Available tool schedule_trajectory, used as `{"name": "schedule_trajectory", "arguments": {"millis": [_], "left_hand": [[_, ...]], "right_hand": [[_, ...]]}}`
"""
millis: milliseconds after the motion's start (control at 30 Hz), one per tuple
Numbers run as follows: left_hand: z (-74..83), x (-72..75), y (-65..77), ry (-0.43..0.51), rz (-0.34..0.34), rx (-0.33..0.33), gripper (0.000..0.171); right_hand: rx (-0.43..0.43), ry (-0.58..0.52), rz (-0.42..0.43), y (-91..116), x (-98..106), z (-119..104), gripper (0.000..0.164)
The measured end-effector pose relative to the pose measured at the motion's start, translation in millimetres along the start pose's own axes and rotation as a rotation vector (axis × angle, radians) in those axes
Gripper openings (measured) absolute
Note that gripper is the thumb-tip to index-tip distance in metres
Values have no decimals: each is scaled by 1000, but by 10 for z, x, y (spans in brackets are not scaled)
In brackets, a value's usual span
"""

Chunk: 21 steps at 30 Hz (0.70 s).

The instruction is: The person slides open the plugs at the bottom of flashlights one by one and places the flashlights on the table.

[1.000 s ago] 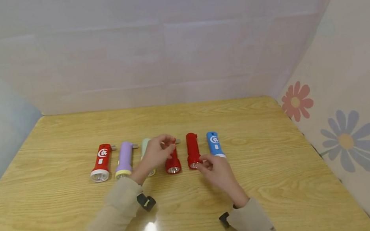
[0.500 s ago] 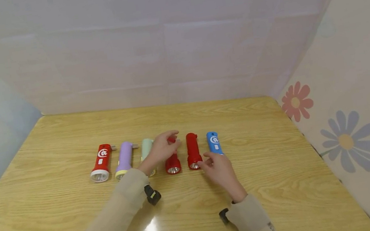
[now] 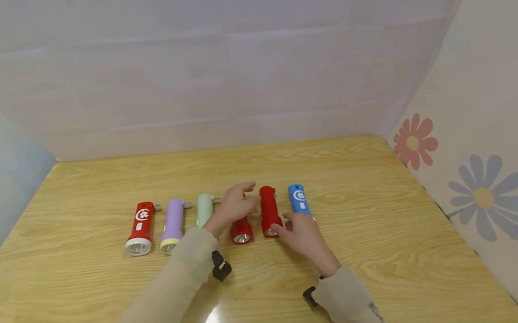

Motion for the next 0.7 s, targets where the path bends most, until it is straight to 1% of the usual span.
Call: {"name": "schedule_trajectory", "arguments": {"millis": [133,233,333,467,700], "left_hand": [[4,-33,-42,-14,-7,25,48],[6,-68,-71,-26,-28,42,49],[19,-105,-84,-45,-54,47,50],[25,-153,-100,-94,-78,44,51],[31,-218,-108,-159,-104,48,48]], "right_hand": [[6,21,-10,-6,-8,-9,47],[7,28,-19,-4,-19,-13,47],[-10,8,-27,2,-37,-7,49],[-29,-3,-31,11,-55,-5,50],[12,36,-35,12,-75,-37,49]]}}
Point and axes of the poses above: each hand's wrist, its own y-axis away from the middle knuckle, its own x-axis out of the back of the hand, z = x × y, the point moved 6 cm from there along -y, towards the middle knuckle, and after that the axes turned 10 degrees about x, right-handed, at the moved point
